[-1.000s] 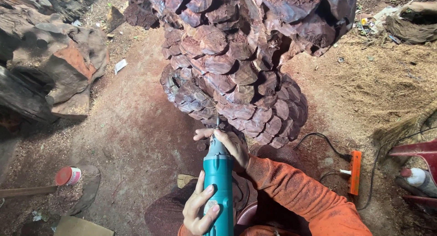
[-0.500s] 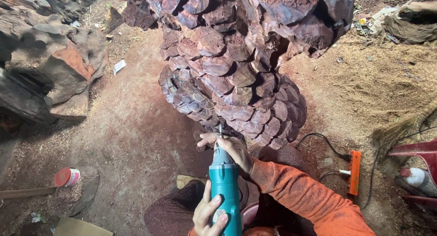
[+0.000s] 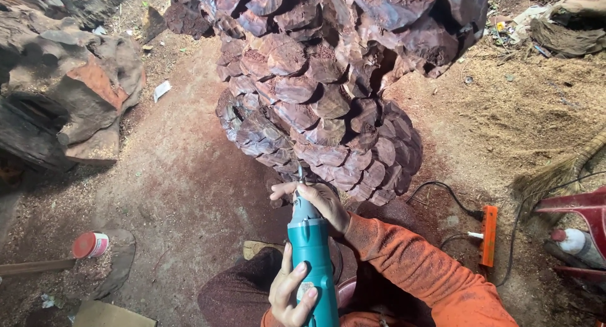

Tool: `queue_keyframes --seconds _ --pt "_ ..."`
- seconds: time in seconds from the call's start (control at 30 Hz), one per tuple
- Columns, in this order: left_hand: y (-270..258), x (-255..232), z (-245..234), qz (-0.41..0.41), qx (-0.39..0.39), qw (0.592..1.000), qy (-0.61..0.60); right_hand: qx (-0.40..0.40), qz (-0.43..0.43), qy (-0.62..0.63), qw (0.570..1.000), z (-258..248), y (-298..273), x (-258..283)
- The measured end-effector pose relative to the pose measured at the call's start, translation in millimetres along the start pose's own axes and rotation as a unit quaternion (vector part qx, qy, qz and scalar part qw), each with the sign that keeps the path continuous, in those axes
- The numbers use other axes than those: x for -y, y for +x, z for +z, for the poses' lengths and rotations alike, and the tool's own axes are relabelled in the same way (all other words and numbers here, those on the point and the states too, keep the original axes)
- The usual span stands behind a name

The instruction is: Using a handheld rotary tool to carve intricate details and textures into a large wooden sculpture

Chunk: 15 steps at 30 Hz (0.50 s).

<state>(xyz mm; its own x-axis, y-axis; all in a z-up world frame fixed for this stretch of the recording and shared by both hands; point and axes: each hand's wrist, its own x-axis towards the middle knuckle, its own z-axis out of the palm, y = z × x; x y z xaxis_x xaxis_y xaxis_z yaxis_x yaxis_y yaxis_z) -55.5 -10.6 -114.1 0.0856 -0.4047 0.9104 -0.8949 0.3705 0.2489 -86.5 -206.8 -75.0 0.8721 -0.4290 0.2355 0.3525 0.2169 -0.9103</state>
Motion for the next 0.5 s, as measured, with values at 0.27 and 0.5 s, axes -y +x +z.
queue_keyframes --seconds 0.27,0.5 --pt "-1 3 7 0.028 -0.005 1.000 -0.008 0.012 -0.007 0.017 1.000 -5 -2 -4" --pt "-8 3 14 0.045 0.000 0.999 -0.011 0.013 0.034 -0.009 0.999 -12 -6 -6"
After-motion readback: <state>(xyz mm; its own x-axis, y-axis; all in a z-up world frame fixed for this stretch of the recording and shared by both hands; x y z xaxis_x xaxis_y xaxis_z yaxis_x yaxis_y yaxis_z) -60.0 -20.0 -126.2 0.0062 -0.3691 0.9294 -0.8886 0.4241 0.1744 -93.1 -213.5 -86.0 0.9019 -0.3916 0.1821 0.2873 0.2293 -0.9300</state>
